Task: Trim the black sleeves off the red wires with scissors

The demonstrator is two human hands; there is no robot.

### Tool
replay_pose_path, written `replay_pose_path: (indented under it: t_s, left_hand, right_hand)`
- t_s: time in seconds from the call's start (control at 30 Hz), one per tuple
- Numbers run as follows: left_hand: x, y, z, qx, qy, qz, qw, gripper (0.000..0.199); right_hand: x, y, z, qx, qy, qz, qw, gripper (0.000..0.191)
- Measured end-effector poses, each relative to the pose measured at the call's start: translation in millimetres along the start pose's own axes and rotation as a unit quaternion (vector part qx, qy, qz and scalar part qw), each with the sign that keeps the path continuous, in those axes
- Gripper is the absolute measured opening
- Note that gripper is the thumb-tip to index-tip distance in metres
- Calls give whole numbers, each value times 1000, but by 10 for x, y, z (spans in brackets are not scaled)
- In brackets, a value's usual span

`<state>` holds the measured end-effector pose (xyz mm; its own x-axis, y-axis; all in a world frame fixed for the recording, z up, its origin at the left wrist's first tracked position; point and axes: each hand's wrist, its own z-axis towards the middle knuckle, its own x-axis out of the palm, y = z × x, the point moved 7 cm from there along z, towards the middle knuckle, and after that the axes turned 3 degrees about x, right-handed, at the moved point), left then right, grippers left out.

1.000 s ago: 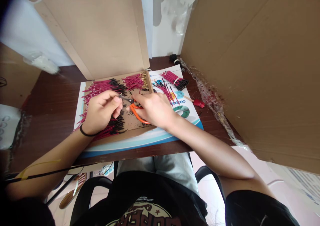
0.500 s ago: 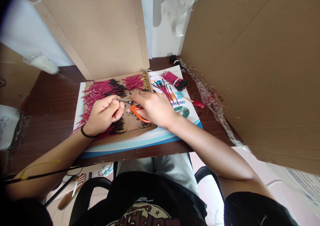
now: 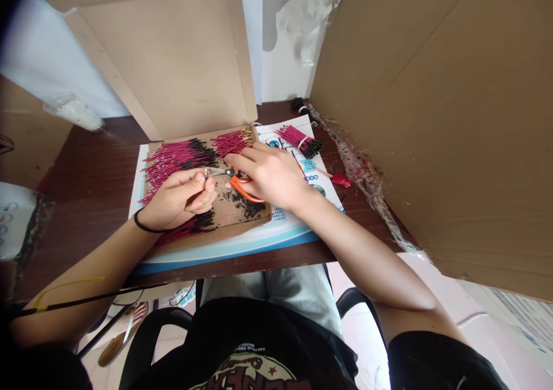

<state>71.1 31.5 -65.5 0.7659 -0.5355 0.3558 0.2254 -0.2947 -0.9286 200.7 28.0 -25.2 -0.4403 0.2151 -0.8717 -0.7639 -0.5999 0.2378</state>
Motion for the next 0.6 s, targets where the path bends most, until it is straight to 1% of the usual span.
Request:
replay_pose_path:
  t_s: [0.07,0.13,0.2,0.27,0.37,0.43,0.5,0.53,0.6]
  left_hand:
    - [-14,-17,6,6,-16,-7,1000,28]
    - [-33,-24,16,8,-29,-7,1000,27]
    - [-51,-14,24,-1,-38,1,999,25]
    - [-68,11,26,-17,-46,15,999,23]
    - [-71,70,25,-46,-39,39,997,22]
    - [-57,108,25,-58,-21,58,996,24]
    - [-45,138,25,-66,-3,73,995,27]
    - [-39,148,25,-69,4,75,995,28]
    - [-32,153,23,-74,10,65,995,30]
  right_hand:
    - [-9,-58,9,28,-17,67,997,36]
    - [4,-123,10,83,-34,170,981,35]
    - [57,-157,1,140,-40,288,946,36]
    - [128,-137,-7,174,-36,396,901,40]
    - [218,-69,-10,191,-27,518,833,48]
    - [262,-32,-10,193,-21,562,804,48]
    - [286,-17,-12,192,-19,577,793,44]
    - [288,-16,-11,189,-19,577,794,42]
    - [265,-30,-7,179,-23,557,811,38]
